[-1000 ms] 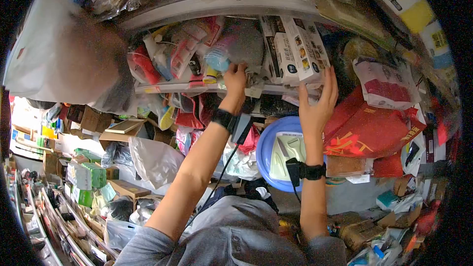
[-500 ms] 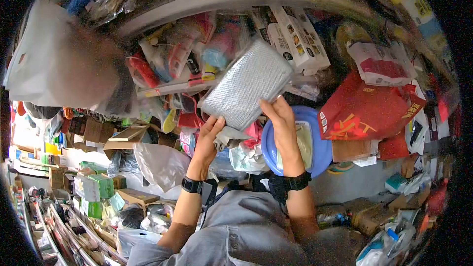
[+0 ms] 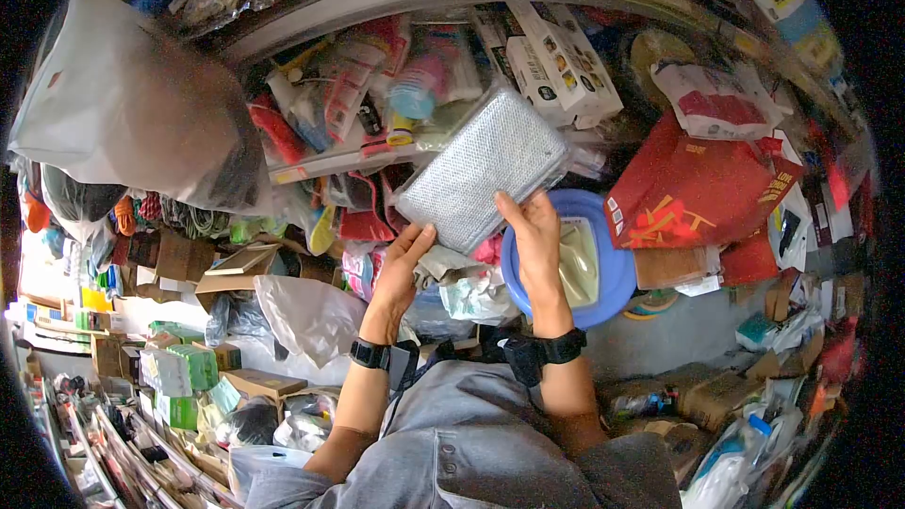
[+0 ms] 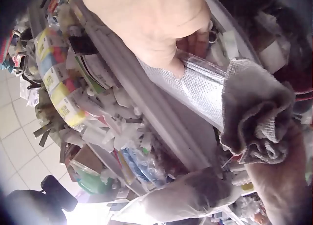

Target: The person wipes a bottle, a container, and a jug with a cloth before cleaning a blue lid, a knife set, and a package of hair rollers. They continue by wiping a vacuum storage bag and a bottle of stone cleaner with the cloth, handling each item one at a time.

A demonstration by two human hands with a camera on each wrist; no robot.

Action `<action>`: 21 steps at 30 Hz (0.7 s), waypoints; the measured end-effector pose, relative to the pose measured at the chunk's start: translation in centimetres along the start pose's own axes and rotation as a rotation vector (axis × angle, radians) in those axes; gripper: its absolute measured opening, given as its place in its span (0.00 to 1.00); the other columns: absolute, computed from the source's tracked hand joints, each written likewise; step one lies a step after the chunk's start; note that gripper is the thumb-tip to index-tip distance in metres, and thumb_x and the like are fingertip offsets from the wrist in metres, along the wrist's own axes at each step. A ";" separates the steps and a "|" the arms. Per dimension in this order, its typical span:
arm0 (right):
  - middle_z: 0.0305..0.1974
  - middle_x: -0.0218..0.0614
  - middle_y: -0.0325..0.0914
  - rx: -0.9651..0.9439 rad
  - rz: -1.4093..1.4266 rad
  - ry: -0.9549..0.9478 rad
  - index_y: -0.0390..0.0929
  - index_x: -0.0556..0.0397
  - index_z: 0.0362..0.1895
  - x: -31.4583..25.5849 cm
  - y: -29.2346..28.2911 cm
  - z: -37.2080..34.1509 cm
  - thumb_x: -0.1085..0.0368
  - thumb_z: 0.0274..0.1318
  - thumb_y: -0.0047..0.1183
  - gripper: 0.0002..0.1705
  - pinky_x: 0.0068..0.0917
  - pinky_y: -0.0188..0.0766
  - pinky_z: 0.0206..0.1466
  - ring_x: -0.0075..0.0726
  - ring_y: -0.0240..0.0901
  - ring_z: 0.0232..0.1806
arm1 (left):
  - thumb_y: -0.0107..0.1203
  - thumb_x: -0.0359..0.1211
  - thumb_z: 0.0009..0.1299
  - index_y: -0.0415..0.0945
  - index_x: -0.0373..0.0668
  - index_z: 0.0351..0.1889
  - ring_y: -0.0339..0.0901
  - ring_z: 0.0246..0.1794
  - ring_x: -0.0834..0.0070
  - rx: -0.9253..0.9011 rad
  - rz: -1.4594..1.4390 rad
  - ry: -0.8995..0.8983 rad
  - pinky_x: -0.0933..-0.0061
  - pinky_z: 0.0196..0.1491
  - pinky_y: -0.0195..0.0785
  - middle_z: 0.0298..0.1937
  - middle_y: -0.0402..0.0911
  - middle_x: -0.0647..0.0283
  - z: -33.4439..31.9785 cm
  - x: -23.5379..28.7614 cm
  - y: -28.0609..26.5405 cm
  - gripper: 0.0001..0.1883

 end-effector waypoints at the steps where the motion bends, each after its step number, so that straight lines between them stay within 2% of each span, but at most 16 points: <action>1: 0.47 0.34 0.75 0.009 0.004 -0.006 0.71 0.60 0.48 -0.1 0.0 -0.1 0.72 0.57 0.54 0.15 0.23 0.63 0.55 0.24 0.70 0.47 | 0.52 0.35 0.71 0.74 0.39 0.51 0.73 0.40 0.83 -0.004 0.005 0.001 0.80 0.44 0.65 0.43 0.78 0.70 -0.2 0.3 0.2 0.14; 9: 0.47 0.34 0.75 0.055 -0.037 0.005 0.71 0.61 0.48 0.6 -0.3 -0.8 0.71 0.57 0.55 0.15 0.23 0.63 0.54 0.24 0.70 0.47 | 0.53 0.35 0.71 0.74 0.38 0.51 0.73 0.41 0.83 -0.027 0.047 -0.049 0.80 0.45 0.65 0.44 0.78 0.68 0.1 -0.5 -0.2 0.15; 11: 0.47 0.34 0.75 0.062 -0.022 0.007 0.71 0.61 0.48 0.6 -0.4 -0.9 0.72 0.56 0.55 0.16 0.23 0.63 0.54 0.24 0.70 0.47 | 0.56 0.38 0.69 0.75 0.37 0.48 0.70 0.38 0.84 -0.012 0.044 -0.047 0.82 0.43 0.62 0.39 0.77 0.69 0.0 -0.5 -0.2 0.16; 14: 0.48 0.35 0.74 0.055 -0.039 0.016 0.70 0.60 0.50 1.0 -1.2 -0.9 0.72 0.55 0.55 0.17 0.23 0.63 0.54 0.25 0.70 0.47 | 0.56 0.39 0.69 0.76 0.37 0.46 0.70 0.38 0.84 -0.010 0.071 -0.036 0.82 0.42 0.62 0.39 0.77 0.68 0.0 -0.2 -0.1 0.16; 16: 0.49 0.36 0.74 0.025 -0.079 0.098 0.69 0.61 0.52 1.9 -1.3 -1.2 0.73 0.55 0.55 0.20 0.23 0.63 0.55 0.26 0.69 0.48 | 0.54 0.38 0.70 0.74 0.37 0.49 0.71 0.42 0.82 -0.037 0.195 -0.060 0.80 0.47 0.62 0.43 0.78 0.68 -0.2 -0.2 0.2 0.16; 17: 0.50 0.37 0.74 0.038 -0.088 0.056 0.68 0.63 0.53 1.7 -1.2 -1.3 0.73 0.54 0.56 0.22 0.24 0.63 0.55 0.27 0.69 0.49 | 0.55 0.40 0.69 0.74 0.37 0.49 0.70 0.42 0.82 -0.075 0.253 -0.096 0.80 0.48 0.61 0.42 0.77 0.67 -0.1 -0.8 0.1 0.18; 21: 0.49 0.38 0.74 0.111 -0.122 0.051 0.68 0.65 0.53 1.4 -2.0 -1.5 0.72 0.53 0.56 0.22 0.27 0.63 0.55 0.29 0.70 0.49 | 0.56 0.41 0.68 0.73 0.36 0.50 0.71 0.43 0.81 -0.119 0.306 -0.028 0.79 0.49 0.62 0.43 0.77 0.66 -0.1 -0.4 1.2 0.19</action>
Point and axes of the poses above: each hand's wrist, its own z-axis towards the middle knuckle, its own y-axis out of the palm, x = y × z, the point moved 9 cm from there along z, towards the middle knuckle
